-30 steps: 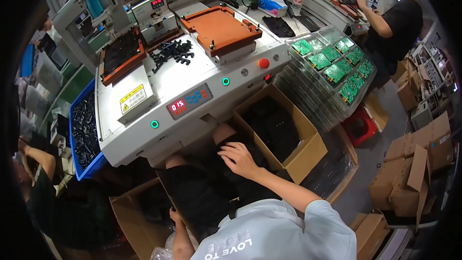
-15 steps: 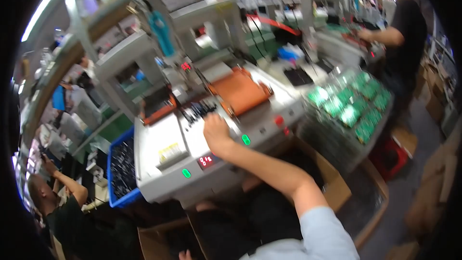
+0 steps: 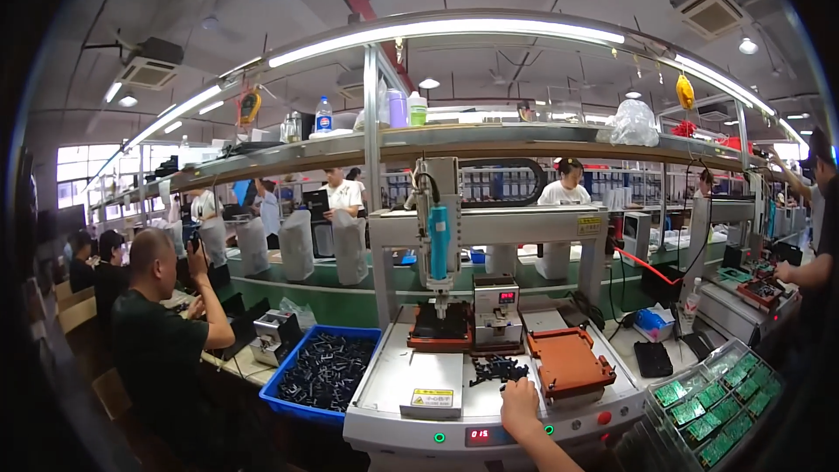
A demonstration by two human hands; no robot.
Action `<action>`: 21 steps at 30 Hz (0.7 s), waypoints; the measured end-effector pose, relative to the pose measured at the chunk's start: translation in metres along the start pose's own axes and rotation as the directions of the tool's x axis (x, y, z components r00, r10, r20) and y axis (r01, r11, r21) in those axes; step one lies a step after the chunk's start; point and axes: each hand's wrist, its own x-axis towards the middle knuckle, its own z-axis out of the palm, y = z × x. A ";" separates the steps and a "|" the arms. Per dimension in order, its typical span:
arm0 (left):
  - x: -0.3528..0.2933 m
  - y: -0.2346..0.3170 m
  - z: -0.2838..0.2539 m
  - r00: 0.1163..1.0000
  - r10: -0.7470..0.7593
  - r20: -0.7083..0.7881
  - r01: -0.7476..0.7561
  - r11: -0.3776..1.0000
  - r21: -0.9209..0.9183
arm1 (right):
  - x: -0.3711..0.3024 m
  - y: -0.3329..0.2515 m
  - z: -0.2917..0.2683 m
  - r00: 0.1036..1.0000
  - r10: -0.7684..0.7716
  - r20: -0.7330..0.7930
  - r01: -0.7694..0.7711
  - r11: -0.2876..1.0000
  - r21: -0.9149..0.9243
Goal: The person is assembling electronic components using a machine jig and packaging them into boxes on a factory line.
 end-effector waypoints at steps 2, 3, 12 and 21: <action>0.018 -0.008 0.036 0.996 -0.039 0.079 0.045 0.995 -0.084 | -0.001 0.001 -0.001 0.999 0.047 -0.008 -0.046 0.996 0.070; 0.021 -0.011 0.058 0.985 -0.011 0.172 0.032 0.993 -0.118 | 0.000 0.000 -0.003 0.997 0.081 -0.018 -0.078 0.987 0.143; 0.036 -0.075 0.186 0.901 -0.200 0.386 0.176 0.980 0.097 | -0.031 -0.063 -0.121 0.935 0.296 0.196 -0.300 0.364 0.882; -0.012 -0.113 0.169 0.855 -0.371 0.362 0.256 0.910 0.326 | -0.090 -0.088 -0.129 0.918 0.271 0.288 -0.376 0.374 0.847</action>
